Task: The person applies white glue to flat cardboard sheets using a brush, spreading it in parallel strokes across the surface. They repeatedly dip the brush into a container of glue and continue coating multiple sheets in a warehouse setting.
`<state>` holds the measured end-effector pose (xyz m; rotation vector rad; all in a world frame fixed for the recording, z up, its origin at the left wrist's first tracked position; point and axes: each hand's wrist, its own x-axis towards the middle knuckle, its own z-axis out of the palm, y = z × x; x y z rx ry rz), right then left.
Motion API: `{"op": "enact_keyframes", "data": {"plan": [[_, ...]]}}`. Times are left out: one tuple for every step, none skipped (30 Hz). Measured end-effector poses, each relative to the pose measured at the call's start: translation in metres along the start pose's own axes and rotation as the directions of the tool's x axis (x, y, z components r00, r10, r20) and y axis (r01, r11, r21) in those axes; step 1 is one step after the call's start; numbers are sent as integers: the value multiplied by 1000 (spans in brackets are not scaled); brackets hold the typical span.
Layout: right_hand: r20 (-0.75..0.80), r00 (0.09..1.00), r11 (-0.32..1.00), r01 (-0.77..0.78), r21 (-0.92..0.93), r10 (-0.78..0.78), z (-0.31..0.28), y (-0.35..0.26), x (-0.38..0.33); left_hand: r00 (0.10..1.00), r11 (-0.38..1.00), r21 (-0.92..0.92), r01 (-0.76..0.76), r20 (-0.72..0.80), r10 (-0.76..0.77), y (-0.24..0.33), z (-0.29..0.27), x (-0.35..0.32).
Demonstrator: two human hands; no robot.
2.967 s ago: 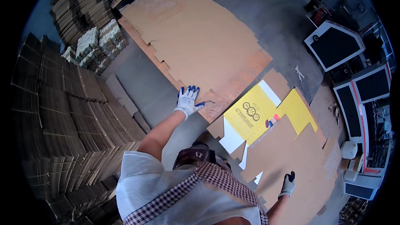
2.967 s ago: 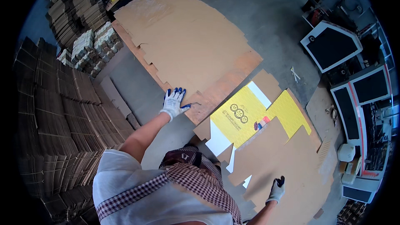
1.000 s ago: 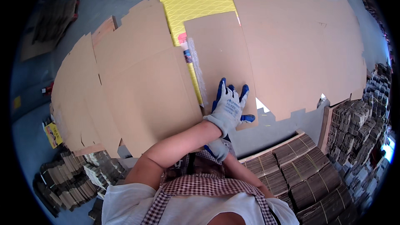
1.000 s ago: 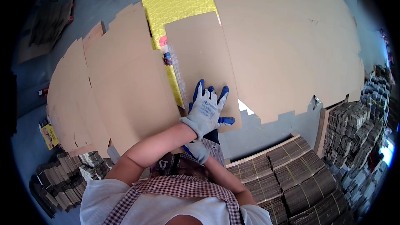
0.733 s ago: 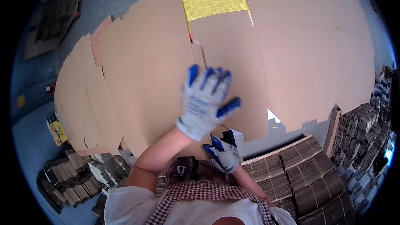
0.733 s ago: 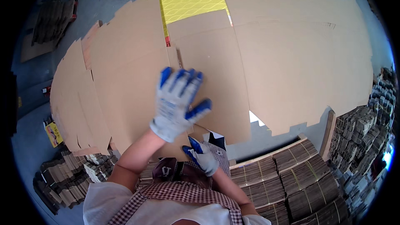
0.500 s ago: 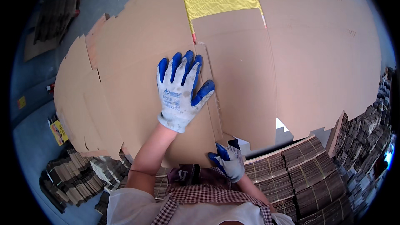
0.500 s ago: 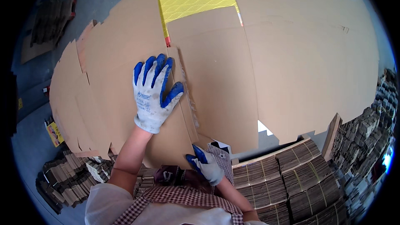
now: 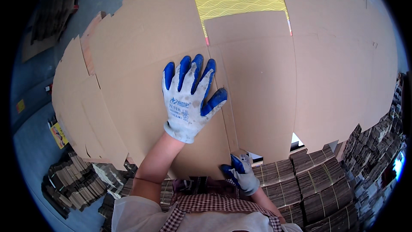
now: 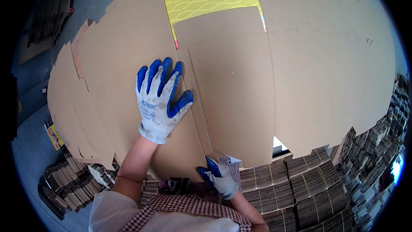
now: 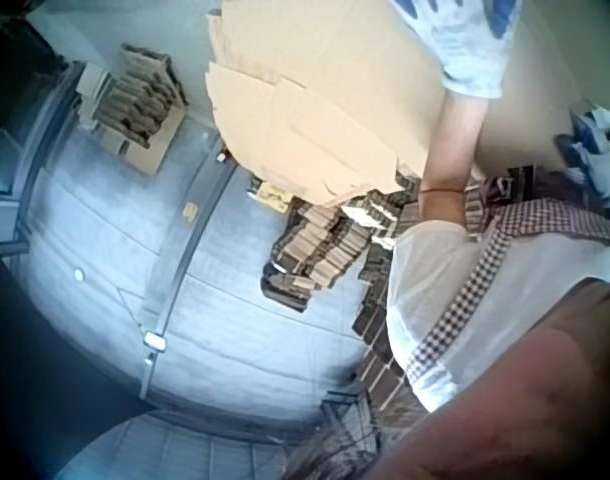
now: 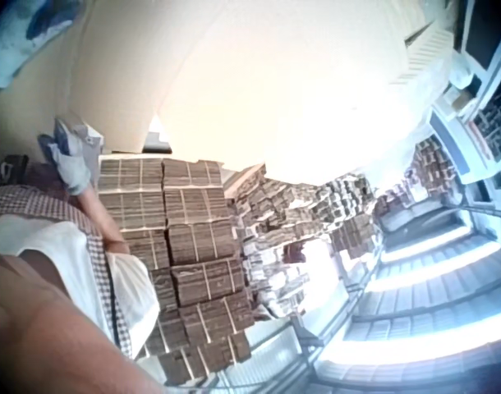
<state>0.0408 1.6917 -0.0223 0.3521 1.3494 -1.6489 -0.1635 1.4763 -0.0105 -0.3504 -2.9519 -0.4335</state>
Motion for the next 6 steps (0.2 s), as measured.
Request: {"op": "enact_keyframes", "data": {"plan": [[7, 999, 999, -32, 37, 31, 0, 2, 0, 1000, 1000, 1, -2, 2, 2, -1, 1, 0], [14, 998, 995, -61, 73, 61, 0, -1, 0, 1000, 1000, 3, -6, 1, 6, -2, 2, -1], [26, 994, 994, -103, 34, 102, -2, -6, 0, 1000, 1000, 4, -9, 0, 9, -3, 3, -1], [34, 993, 994, -113, -7, 113, -2, -9, 0, 1000, 1000, 3, -9, 2, 9, -4, 3, -1], [42, 991, 991, -122, -47, 124, -3, -10, 1, 1000, 1000, 1, -9, 6, 9, -5, 3, -1], [41, 991, 991, -123, -46, 125, -3, -10, 2, 1000, 1000, -1, -9, 9, 9, -5, 4, -1]]}}
